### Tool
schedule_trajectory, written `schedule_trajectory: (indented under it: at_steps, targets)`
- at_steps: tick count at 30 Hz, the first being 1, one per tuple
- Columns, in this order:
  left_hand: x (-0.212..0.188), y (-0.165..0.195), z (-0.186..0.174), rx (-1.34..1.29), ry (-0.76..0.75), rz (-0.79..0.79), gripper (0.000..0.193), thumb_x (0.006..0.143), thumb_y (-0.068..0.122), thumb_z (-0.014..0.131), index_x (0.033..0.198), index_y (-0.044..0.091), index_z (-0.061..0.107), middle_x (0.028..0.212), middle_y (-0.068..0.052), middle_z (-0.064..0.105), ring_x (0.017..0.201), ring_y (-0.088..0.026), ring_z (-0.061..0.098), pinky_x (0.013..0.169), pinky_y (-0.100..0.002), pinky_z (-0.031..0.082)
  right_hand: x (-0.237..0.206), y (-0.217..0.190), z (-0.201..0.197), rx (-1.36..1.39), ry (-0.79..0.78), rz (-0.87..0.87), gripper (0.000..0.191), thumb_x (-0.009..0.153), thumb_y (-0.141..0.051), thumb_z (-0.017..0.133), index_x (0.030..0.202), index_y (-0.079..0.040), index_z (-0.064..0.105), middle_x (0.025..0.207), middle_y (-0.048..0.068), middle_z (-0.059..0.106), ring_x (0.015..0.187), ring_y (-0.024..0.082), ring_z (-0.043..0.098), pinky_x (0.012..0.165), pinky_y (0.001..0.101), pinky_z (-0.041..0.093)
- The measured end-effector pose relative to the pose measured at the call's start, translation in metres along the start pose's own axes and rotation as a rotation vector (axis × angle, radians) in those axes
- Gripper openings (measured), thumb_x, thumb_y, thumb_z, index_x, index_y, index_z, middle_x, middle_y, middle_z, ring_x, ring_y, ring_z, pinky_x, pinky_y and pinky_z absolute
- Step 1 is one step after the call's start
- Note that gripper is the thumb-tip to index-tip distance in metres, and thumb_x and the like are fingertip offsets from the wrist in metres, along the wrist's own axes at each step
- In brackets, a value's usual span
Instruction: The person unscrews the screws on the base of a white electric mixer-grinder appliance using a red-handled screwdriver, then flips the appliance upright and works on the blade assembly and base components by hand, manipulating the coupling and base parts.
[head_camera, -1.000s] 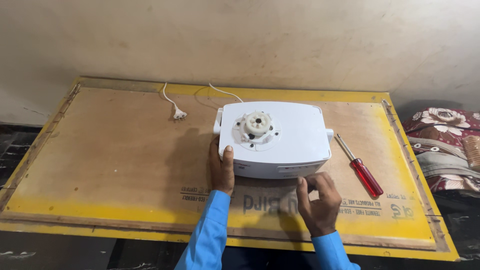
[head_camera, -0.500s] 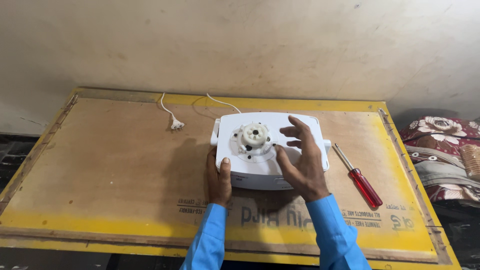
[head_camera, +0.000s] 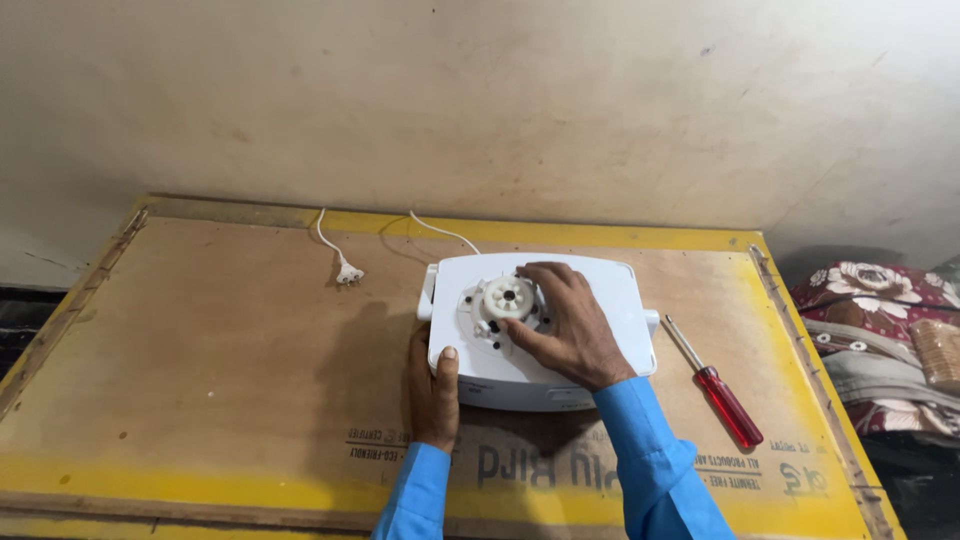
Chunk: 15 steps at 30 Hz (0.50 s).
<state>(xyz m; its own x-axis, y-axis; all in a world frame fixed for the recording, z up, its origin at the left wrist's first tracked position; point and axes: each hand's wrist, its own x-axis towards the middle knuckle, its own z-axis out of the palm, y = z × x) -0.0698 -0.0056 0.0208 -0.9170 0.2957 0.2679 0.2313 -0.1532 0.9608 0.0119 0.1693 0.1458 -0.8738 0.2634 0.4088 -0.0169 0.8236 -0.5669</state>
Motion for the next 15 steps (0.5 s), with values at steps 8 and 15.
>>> schedule_trajectory:
  at_steps: [8, 15]
  targets:
    - [-0.0016, 0.0033, 0.0014, -0.081, -0.016, -0.04, 0.072, 0.091, 0.055, 0.056, 0.135, -0.002, 0.053, 0.125, -0.017, 0.065, 0.114, -0.026, 0.064, 0.096, -0.039, 0.052, 0.0045, -0.0033, 0.0018, -0.042, -0.006, 0.055, 0.063, 0.073, -0.044, 0.082, 0.118, -0.002, 0.065, 0.12, 0.017, 0.065, 0.118, 0.037, 0.058, 0.101, 0.0475, 0.048]
    - [-0.0019, 0.0066, 0.0014, -0.069, -0.019, -0.043, 0.073, 0.09, 0.054, 0.056, 0.137, -0.002, 0.053, 0.126, -0.017, 0.065, 0.114, -0.025, 0.064, 0.096, -0.039, 0.052, 0.0037, -0.0033, -0.0006, -0.015, 0.011, -0.073, 0.064, 0.079, -0.037, 0.078, 0.127, 0.001, 0.059, 0.121, 0.019, 0.063, 0.117, 0.038, 0.058, 0.101, 0.0491, 0.044]
